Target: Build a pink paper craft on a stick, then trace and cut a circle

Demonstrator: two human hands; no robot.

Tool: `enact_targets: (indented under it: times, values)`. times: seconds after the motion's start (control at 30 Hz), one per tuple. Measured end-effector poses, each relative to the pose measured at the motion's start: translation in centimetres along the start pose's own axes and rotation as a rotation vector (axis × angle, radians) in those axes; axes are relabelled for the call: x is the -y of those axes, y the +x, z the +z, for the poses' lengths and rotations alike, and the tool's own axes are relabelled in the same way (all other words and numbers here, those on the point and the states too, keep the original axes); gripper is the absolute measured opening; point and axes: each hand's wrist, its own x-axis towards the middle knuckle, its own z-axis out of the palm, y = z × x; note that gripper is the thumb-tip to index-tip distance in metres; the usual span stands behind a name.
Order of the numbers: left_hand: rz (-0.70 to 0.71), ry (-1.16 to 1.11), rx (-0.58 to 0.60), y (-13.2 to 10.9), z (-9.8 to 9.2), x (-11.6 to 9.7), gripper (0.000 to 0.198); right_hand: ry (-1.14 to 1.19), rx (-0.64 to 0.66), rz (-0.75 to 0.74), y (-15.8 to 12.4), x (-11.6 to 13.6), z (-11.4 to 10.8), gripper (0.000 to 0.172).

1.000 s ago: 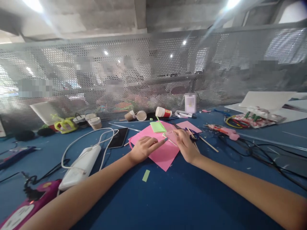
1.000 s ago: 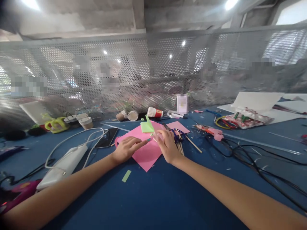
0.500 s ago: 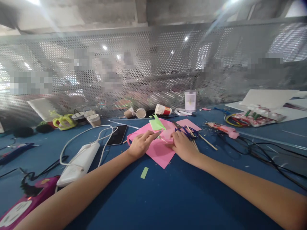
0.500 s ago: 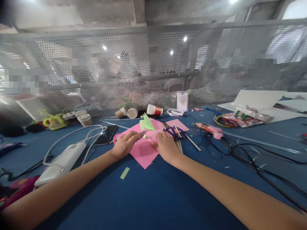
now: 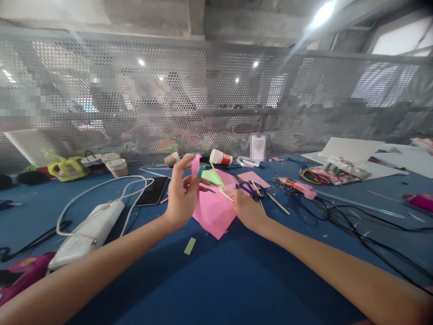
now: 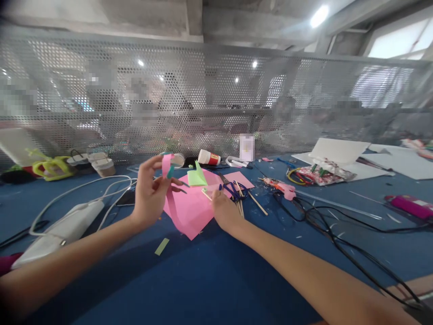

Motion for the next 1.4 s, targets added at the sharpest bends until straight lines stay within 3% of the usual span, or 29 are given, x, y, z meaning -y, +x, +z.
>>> enact_targets:
  times: [0.1,0.2,0.27,0.37,0.47,0.63,0.83,1.0,1.1,1.27,1.4]
  values:
    - [-0.212,-0.177,0.017,1.2,0.2,-1.5,0.045,0.099,-0.065,0.009,0.4,-0.7,0.3,0.007]
    - [-0.406,-0.323,0.096,1.1,0.0,0.2,0.045,0.367,-0.154,0.047,0.5,-1.0,0.3,0.012]
    - [-0.544,-0.406,0.086,0.3,0.0,2.2,0.043,0.514,-0.164,0.061,0.4,-1.1,0.1,0.022]
    - [-0.708,-0.536,-0.058,-1.1,0.1,4.4,0.042,0.581,-0.219,0.093,0.4,-1.1,-0.1,0.035]
    - [-0.838,-0.630,-0.191,-1.9,0.4,5.0,0.037,0.546,-0.294,0.144,0.6,-1.3,0.0,0.042]
    - [-0.857,-0.714,-0.090,-2.1,0.4,4.7,0.045,0.488,-0.270,0.170,0.7,-1.5,0.9,0.034]
    - [-0.854,-0.750,0.023,-2.2,0.4,5.1,0.051,0.218,-0.536,-0.092,-0.2,-0.4,0.3,0.028]
    - [-0.876,-0.764,0.027,-1.9,0.2,5.6,0.049,0.415,-0.374,-0.301,-1.8,2.2,-0.9,0.021]
    - [-0.877,-0.763,0.064,-1.9,0.0,5.8,0.045,0.371,-0.292,-0.368,-2.4,3.2,-0.8,0.025]
    - [-0.925,-0.770,0.100,-1.9,0.0,5.5,0.035,-0.076,-0.344,-0.097,-1.7,2.0,-0.7,0.031]
    - [-0.975,-0.762,0.093,-2.0,0.0,5.7,0.029,-0.190,-0.198,0.046,-0.8,0.4,-0.5,0.034]
